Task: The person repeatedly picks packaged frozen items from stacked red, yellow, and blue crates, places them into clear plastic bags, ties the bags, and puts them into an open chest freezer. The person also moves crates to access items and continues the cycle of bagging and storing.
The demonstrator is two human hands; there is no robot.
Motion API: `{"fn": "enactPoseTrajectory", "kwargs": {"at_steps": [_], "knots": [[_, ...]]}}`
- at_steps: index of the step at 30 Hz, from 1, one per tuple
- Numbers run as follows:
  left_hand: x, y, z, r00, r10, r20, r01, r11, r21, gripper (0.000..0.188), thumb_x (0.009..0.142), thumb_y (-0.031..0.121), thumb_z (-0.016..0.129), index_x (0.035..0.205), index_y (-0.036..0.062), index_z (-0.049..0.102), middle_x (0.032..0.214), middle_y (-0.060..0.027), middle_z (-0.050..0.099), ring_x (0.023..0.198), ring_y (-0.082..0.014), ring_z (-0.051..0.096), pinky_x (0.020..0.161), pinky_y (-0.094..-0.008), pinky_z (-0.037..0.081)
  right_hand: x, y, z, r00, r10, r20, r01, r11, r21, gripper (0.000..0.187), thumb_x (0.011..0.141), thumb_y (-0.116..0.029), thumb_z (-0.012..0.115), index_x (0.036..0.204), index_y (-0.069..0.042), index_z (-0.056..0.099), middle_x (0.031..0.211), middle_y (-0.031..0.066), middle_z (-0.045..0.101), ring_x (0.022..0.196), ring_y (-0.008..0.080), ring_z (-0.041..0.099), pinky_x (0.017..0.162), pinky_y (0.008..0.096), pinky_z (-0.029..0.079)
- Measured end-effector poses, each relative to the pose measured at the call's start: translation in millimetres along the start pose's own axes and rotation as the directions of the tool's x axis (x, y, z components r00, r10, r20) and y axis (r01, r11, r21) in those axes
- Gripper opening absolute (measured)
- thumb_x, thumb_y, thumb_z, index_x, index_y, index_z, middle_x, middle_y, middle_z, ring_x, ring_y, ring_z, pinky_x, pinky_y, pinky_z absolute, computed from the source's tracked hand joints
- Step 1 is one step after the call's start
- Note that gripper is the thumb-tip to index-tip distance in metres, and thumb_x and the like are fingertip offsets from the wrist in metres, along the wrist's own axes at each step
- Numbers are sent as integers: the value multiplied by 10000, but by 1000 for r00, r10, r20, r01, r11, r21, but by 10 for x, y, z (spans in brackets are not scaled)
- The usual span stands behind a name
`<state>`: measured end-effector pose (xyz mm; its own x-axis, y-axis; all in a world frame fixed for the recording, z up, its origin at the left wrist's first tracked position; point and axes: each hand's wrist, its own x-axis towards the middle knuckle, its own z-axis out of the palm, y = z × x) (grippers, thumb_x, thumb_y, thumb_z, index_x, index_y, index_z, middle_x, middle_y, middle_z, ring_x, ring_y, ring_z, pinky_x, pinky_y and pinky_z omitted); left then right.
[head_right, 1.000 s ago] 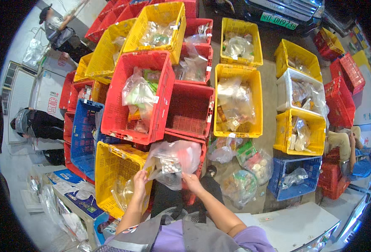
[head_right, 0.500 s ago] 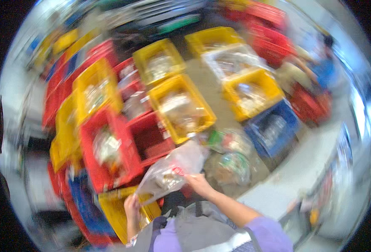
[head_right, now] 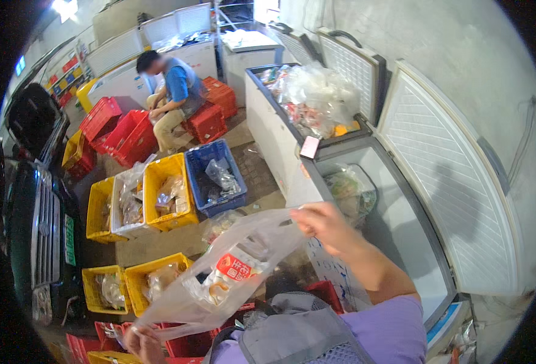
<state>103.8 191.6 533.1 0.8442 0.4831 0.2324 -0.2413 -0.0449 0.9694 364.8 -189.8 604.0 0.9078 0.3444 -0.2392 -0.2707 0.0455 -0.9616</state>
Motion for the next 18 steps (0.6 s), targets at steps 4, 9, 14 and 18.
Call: {"fn": "enactPoseTrajectory", "kwargs": {"at_steps": [4,9,14,18], "knots": [[849,318,1091,983,149,-111,-143,988,61,625,735,428,776,1133,-12,581,857,-99,607,693,-123,525,612,-222,406,-499,-729,-552,956,-228,-185,229,973,-17,168,915,-147,589,786,-46,552,744,-14,521,624,79,467,595,242,390],[1659,447,2626,730,683,14,-657,707,-262,734,694,354,811,1258,13,489,1032,-135,627,862,-192,595,670,-262,480,-726,-1365,-1215,882,-457,118,472,846,-249,109,847,-86,667,854,-45,566,794,58,601,692,139,589,582,273,452],[2190,520,3962,197,889,414,-599,443,-667,771,641,224,880,1278,21,496,974,-134,705,806,-189,712,502,-261,536,-451,-1535,-1853,814,-315,488,566,615,-549,130,809,-83,708,872,-50,599,771,71,621,655,246,594,544,310,466],[1952,507,5021,76,434,898,-607,734,-304,715,705,197,818,1289,-54,491,997,-143,679,635,-178,654,543,-286,529,-154,-1490,-2351,780,-390,489,623,544,-562,170,768,-60,735,889,-54,616,771,71,633,647,242,590,515,318,454]]}}
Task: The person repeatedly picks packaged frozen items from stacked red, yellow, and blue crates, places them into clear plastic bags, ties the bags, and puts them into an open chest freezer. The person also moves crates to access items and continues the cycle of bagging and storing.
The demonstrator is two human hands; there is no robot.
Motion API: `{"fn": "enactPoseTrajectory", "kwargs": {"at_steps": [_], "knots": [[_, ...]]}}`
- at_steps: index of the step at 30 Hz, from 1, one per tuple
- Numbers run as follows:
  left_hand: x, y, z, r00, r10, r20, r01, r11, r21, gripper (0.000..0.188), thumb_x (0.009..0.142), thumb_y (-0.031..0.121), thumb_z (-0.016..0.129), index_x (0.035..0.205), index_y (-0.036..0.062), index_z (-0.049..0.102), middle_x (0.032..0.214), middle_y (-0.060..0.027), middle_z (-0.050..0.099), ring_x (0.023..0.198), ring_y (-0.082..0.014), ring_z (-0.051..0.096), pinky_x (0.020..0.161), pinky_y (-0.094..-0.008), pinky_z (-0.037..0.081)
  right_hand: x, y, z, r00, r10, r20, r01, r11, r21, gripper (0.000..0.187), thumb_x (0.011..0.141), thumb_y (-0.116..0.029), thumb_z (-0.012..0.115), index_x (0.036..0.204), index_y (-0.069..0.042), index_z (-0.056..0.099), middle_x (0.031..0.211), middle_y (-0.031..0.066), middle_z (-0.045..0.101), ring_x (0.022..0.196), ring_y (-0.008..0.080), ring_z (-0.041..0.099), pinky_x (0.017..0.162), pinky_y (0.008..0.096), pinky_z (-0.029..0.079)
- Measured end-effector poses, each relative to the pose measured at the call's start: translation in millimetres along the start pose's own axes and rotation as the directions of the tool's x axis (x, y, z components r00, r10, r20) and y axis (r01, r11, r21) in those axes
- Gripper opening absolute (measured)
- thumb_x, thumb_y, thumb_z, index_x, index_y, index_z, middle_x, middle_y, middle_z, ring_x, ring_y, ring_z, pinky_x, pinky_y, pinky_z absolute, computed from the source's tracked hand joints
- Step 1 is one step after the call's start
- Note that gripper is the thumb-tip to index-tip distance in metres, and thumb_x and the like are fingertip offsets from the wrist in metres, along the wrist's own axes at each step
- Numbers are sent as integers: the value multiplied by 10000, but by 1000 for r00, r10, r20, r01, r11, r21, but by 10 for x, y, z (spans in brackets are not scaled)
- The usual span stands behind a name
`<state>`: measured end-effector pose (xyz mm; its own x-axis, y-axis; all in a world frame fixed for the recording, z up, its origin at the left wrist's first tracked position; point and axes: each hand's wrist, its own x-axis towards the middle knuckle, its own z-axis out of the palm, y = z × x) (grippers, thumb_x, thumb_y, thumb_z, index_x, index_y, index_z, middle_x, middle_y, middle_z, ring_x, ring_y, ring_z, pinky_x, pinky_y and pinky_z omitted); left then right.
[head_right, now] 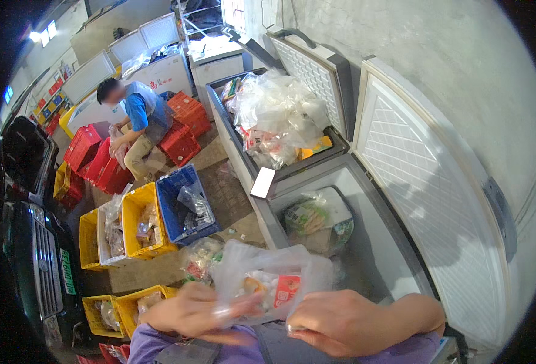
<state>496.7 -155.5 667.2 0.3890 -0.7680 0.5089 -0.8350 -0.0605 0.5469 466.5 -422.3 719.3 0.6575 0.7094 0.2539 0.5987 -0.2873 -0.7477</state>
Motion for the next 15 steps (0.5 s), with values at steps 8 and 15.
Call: {"fn": "enactPoseTrajectory", "kwargs": {"at_steps": [8,15], "knots": [[687,-536,984,988,-68,-137,43,983,-178,426,722,55,711,1127,-31,610,777,-98,600,641,-242,606,541,-332,490,-437,530,-150,919,-250,-304,140,929,-341,368,753,-162,765,1056,-30,604,1034,101,608,880,210,579,681,319,483],[796,-421,781,889,-458,-10,429,840,-333,322,671,70,805,953,8,662,771,-79,646,610,-189,630,534,-297,504,-628,1805,1038,877,93,-471,-93,995,25,390,831,-275,701,1081,-20,544,1117,154,586,1042,222,579,919,380,447]]}}
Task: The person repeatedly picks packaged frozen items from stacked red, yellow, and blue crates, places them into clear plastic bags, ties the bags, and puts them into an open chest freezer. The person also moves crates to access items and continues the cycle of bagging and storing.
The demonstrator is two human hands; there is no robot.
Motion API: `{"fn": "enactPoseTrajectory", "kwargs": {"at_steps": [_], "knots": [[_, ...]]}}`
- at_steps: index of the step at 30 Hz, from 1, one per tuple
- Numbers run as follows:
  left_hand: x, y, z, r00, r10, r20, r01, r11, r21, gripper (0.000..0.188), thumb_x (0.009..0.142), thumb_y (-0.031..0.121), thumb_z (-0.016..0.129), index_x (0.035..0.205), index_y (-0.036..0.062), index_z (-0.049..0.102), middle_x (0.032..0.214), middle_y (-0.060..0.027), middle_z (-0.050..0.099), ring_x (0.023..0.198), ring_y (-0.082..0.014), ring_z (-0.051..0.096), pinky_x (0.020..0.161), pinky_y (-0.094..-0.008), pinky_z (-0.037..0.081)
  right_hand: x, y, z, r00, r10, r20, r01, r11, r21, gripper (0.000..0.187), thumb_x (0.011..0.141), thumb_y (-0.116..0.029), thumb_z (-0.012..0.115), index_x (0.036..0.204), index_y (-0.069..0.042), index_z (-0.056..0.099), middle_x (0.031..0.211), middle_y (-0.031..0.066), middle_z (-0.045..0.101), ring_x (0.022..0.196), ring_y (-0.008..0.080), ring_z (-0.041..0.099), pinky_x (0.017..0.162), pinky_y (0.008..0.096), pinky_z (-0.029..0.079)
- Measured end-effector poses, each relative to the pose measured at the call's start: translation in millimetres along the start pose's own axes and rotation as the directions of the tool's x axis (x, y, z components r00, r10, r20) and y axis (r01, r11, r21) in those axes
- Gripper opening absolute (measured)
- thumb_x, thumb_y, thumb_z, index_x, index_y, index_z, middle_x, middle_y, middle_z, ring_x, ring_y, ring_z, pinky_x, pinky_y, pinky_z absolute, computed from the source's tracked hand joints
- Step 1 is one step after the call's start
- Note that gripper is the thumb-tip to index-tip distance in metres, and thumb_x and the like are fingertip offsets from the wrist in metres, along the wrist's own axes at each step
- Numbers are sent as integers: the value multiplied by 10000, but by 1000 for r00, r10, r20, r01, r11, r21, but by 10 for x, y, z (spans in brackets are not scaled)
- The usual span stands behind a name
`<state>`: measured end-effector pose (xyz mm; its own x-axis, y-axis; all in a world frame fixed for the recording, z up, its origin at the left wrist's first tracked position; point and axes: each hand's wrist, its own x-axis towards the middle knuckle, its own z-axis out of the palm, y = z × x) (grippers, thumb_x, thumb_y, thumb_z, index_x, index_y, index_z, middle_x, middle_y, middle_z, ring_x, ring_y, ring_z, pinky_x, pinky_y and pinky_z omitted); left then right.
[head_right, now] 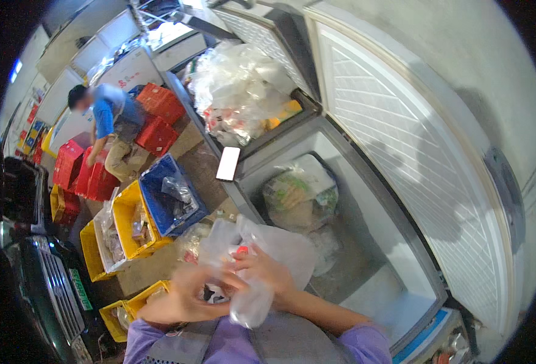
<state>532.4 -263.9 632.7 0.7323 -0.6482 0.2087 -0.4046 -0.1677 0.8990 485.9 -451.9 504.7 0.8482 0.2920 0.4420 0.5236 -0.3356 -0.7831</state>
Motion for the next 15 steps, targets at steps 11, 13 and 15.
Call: {"fn": "enactPoseTrajectory", "kwargs": {"at_steps": [11,13,15], "knots": [[627,747,-267,444,618,649,-815,580,5,164,819,240,659,762,87,647,654,-16,598,777,-178,625,748,-338,490,170,-351,-341,992,120,29,-123,981,147,288,936,-281,563,1040,-13,554,927,93,576,868,187,557,806,344,453],[910,673,193,402,533,745,-864,489,116,160,815,232,639,764,80,637,711,-27,599,820,-193,607,809,-382,475,86,-370,-407,993,72,97,-79,995,66,331,930,-294,573,1112,-19,546,1020,101,594,927,193,568,832,357,454],[1244,503,607,339,498,798,-855,516,42,133,825,198,622,762,83,603,786,-24,600,873,-208,596,862,-410,452,-35,-313,-419,969,95,228,-96,995,-7,378,927,-311,576,1182,-35,536,1100,99,599,973,197,573,860,368,454]]}}
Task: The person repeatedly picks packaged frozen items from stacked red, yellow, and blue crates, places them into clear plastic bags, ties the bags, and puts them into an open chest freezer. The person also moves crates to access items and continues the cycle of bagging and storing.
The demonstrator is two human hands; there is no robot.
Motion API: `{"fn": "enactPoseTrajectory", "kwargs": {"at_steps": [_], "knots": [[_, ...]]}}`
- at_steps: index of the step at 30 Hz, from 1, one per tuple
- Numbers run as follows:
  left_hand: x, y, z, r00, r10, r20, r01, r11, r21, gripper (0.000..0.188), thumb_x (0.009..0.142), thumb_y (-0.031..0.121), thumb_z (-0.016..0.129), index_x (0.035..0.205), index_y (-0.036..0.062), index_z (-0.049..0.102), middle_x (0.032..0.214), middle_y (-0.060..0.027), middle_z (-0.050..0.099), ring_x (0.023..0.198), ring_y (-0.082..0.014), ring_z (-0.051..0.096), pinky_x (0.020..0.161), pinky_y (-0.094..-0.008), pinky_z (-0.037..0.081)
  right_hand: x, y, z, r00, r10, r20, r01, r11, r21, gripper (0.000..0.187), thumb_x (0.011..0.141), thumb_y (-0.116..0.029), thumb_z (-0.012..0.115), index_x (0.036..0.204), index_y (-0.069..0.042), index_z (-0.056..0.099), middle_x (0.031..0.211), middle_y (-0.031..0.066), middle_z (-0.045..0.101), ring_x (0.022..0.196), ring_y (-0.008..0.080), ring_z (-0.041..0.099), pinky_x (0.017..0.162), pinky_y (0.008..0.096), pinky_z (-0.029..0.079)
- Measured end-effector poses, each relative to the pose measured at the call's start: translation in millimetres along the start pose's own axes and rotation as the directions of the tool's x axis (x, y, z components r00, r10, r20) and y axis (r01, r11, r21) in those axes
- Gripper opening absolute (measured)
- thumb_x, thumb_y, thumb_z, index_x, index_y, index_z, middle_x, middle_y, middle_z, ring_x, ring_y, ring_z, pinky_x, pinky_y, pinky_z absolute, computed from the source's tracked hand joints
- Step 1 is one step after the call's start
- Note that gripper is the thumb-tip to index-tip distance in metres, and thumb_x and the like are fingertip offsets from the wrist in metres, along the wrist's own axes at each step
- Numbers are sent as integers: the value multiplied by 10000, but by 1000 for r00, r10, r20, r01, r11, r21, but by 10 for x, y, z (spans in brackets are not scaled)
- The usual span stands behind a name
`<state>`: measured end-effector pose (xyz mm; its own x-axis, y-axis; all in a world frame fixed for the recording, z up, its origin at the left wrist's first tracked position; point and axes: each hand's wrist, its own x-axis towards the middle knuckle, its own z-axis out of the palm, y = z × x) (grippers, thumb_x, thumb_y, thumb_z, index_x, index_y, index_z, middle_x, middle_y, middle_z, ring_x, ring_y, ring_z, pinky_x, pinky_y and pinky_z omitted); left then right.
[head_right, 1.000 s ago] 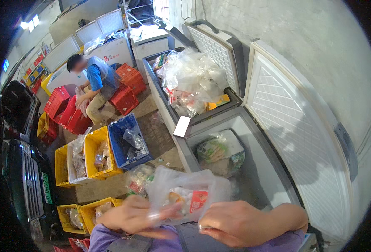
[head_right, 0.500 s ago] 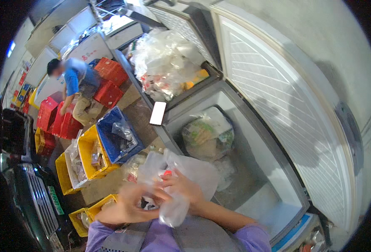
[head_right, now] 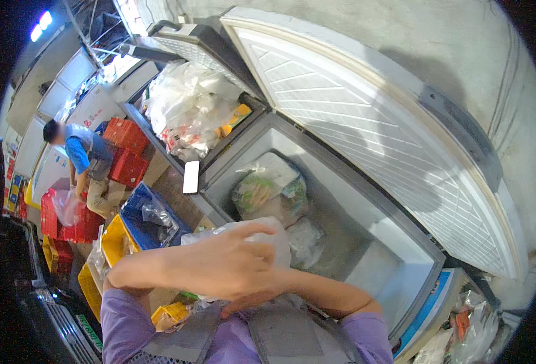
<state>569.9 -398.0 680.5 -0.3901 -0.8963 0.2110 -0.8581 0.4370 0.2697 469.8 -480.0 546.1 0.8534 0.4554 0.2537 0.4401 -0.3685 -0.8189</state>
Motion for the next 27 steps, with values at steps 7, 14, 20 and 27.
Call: {"fn": "enactPoseTrajectory", "kwargs": {"at_steps": [7,14,20,27], "knots": [[-569,-200,340,813,-578,68,532,690,-490,187,846,128,635,1008,42,599,914,-159,597,903,-324,586,749,-410,477,67,423,-193,833,398,384,-552,640,534,503,981,-513,402,1139,-89,620,746,8,569,676,100,506,610,236,441],[-1149,329,868,819,-504,-276,429,855,-291,154,770,135,707,892,58,655,807,-54,623,694,-207,638,581,-327,520,380,702,-628,821,175,544,-518,632,577,427,961,-416,499,1095,-42,654,849,86,670,718,151,577,690,277,482],[-1295,-392,1206,445,-891,95,121,-45,-992,370,909,52,544,1276,40,505,1220,-100,566,1133,-215,536,975,-342,411,493,519,-562,929,-100,357,127,990,-53,220,811,-193,643,966,-39,614,955,104,641,843,224,630,723,338,518],[-1229,-547,967,687,-727,-12,505,489,-712,212,864,99,582,1072,73,608,977,-52,593,951,-193,570,725,-312,498,704,445,-687,699,-691,183,535,336,-775,133,772,-226,609,773,-120,528,886,20,576,795,147,557,598,266,476]]}}
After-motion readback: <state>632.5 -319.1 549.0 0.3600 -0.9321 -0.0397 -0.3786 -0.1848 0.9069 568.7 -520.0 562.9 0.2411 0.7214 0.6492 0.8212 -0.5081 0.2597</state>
